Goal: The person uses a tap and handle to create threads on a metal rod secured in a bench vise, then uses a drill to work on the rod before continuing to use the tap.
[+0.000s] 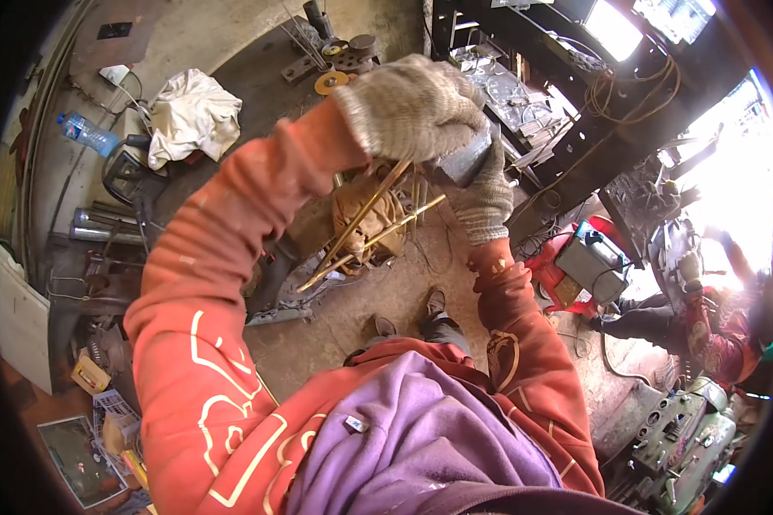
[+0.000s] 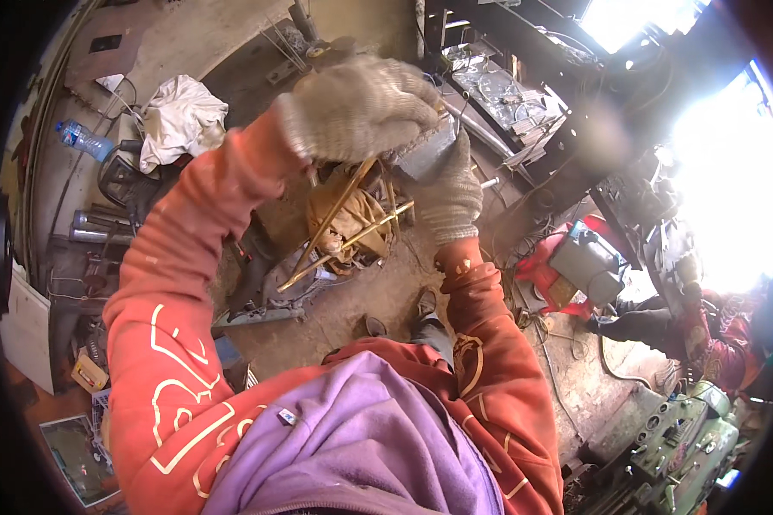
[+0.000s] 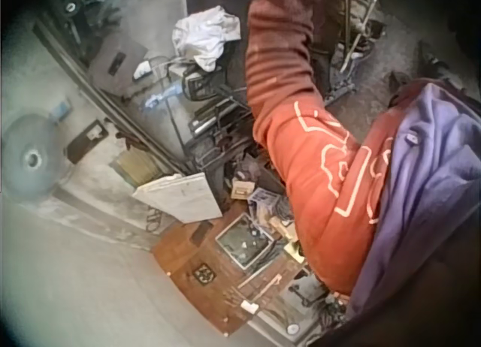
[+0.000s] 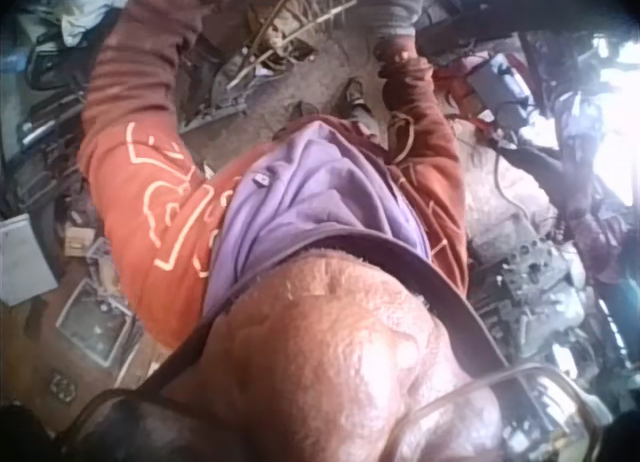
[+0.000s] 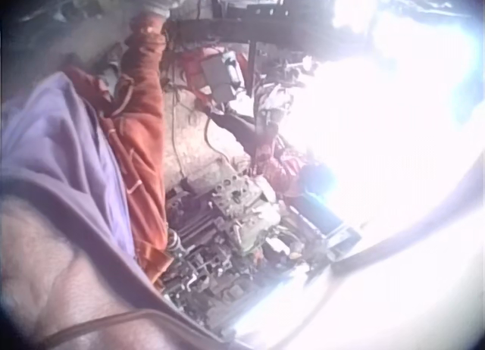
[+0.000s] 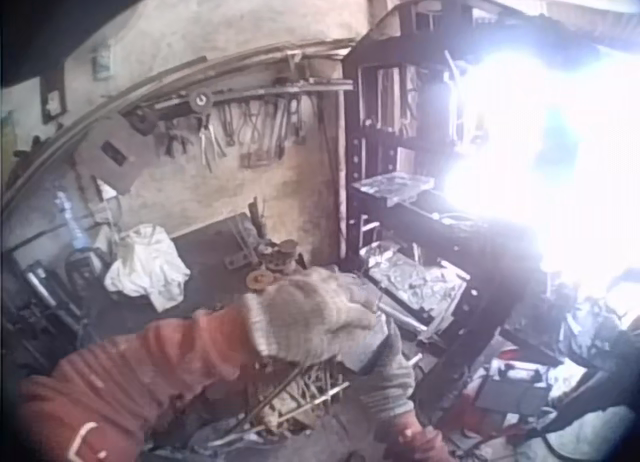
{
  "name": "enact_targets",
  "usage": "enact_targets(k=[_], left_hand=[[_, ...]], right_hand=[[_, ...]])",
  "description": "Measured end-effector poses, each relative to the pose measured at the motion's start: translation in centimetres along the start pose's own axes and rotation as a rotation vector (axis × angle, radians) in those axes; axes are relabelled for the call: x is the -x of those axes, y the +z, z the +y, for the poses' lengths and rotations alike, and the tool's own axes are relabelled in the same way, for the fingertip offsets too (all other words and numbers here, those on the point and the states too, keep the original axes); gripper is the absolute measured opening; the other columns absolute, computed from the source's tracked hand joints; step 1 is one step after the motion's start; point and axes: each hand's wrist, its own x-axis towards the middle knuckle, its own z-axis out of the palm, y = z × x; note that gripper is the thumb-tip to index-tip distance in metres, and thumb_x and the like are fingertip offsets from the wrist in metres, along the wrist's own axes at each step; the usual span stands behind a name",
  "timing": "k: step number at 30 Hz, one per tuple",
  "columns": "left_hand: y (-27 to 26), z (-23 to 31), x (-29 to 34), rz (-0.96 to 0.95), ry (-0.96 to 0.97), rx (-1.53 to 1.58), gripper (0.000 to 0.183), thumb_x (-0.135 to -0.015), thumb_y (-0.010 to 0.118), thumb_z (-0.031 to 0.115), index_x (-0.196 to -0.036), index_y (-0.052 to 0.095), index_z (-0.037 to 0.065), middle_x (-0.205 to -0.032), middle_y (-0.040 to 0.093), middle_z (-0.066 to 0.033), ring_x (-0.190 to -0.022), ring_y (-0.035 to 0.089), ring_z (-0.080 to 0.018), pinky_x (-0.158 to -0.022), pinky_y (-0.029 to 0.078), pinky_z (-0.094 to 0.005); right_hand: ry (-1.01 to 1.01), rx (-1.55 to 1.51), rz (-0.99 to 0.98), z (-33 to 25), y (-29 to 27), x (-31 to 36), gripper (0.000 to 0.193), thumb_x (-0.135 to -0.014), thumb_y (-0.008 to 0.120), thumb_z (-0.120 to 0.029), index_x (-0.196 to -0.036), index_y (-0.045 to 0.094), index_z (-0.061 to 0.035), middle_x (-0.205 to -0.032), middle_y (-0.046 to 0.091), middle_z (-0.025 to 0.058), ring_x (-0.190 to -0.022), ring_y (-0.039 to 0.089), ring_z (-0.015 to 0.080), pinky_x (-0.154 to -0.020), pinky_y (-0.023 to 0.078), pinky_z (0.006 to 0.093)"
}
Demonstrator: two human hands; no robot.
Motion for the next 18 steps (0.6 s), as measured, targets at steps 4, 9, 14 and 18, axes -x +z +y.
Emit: enact_targets(k=[4, 9, 14, 18], left_hand=[[2.1, -4.8, -0.5, -0.225, 0.018, -0.149, 0.022, -0.097, 0.073, 0.024, -0.111, 0.080, 0.008, -0.114, 0.079, -0.0135, -0.108, 0.073, -0.0373, -0.099, 0.056, -0.0476], [2.4, -7.6, 2.6, -0.180, -0.226, 0.055, 0.023, -0.101, 0.070, 0.023, -0.111, 0.079, 0.005, -0.112, 0.078, -0.0189, -0.108, 0.073, -0.0382, -0.096, 0.057, -0.0465], [-0.1, -5.4, 7.7, -0.036, -0.315, -0.079, 0.032, -0.104, 0.072, 0.034, -0.107, 0.081, 0.005, -0.100, 0.079, -0.0196, -0.095, 0.076, -0.0406, -0.085, 0.060, -0.0460], [-1.4, 8.0, 6.2, -0.140, -1.143, 0.309, 0.045, -0.108, 0.067, 0.042, -0.091, 0.079, 0.002, -0.080, 0.074, -0.0156, -0.080, 0.077, -0.0301, -0.075, 0.059, -0.0437]], right_hand=[[0.043, 0.020, -0.003, 0.6, 0.3, 0.0, 0.137, -0.061, 0.104, -0.055, -0.167, 0.031, -0.0100, -0.133, 0.072, 0.0215, -0.109, 0.076, 0.0375, -0.091, 0.061, 0.0447], [-0.068, 0.099, -0.005, 1.6, 0.5, 0.0, 0.141, -0.061, 0.100, -0.067, -0.168, 0.024, -0.0126, -0.102, 0.076, 0.0199, -0.085, 0.077, 0.0431, -0.073, 0.059, 0.0521], [-0.035, 0.110, -0.032, 1.1, 0.7, 0.0, 0.145, -0.059, 0.100, -0.066, -0.169, 0.021, -0.0140, -0.101, 0.076, 0.0200, -0.081, 0.075, 0.0436, -0.071, 0.059, 0.0511], [0.036, 0.000, 0.002, 1.8, 0.4, 0.4, 0.137, -0.059, 0.106, -0.053, -0.166, 0.032, -0.0091, -0.137, 0.070, 0.0205, -0.114, 0.074, 0.0354, -0.095, 0.060, 0.0436]])
